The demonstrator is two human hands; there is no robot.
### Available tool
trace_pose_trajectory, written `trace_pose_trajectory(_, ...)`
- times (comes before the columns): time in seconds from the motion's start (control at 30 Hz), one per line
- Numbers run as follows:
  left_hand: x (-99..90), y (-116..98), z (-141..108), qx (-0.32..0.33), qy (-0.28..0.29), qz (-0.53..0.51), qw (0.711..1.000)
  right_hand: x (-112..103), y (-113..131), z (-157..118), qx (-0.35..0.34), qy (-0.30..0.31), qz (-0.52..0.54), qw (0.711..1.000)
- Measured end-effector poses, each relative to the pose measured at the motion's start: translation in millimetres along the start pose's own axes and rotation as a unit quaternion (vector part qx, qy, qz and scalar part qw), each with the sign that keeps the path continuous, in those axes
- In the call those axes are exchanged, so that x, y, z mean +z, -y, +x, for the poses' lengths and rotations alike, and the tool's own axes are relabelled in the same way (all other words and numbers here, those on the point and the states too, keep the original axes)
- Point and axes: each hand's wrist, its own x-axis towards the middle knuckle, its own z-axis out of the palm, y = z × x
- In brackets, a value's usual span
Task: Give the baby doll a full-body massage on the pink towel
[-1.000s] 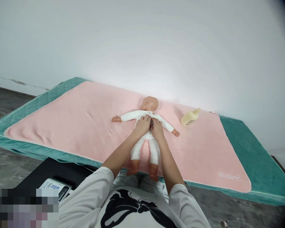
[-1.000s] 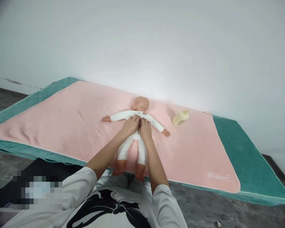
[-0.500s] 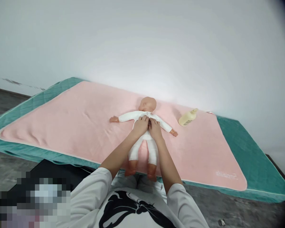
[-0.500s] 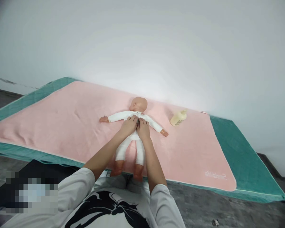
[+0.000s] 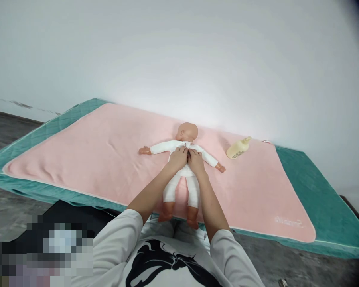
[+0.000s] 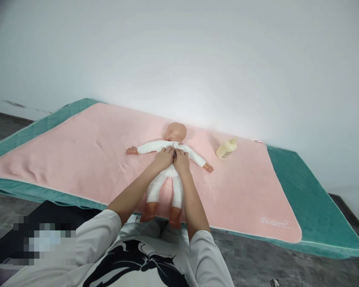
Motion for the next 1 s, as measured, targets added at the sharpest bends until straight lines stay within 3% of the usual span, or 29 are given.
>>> trace_pose_trajectory(0.17,-10.6,5,-8,0.043,0.003,-0.006,0.999,-5,-6,-13,-0.029,-0.034,0.074,0.996)
trace_pose_trajectory(0.3,-20.2,3,-27,0.041,0.0,0.008,0.999,-8,-5,-37,-0.03,-0.087,0.155,0.984)
trace_pose_trajectory(0.43,-19.9,0,-50,0.037,-0.034,0.017,0.999,-6,8,-63,-0.03,-0.124,0.15,0.98)
trace_pose_trajectory(0.6,-15.0,-1,-60,0.074,-0.011,0.009,0.997,-4,19,-77,-0.041,-0.1,0.122,0.987)
trace_pose_trajectory(1.0,-12.3,-6,-53,0.041,0.037,0.045,0.997,2,15,-71,-0.005,-0.064,0.079,0.995)
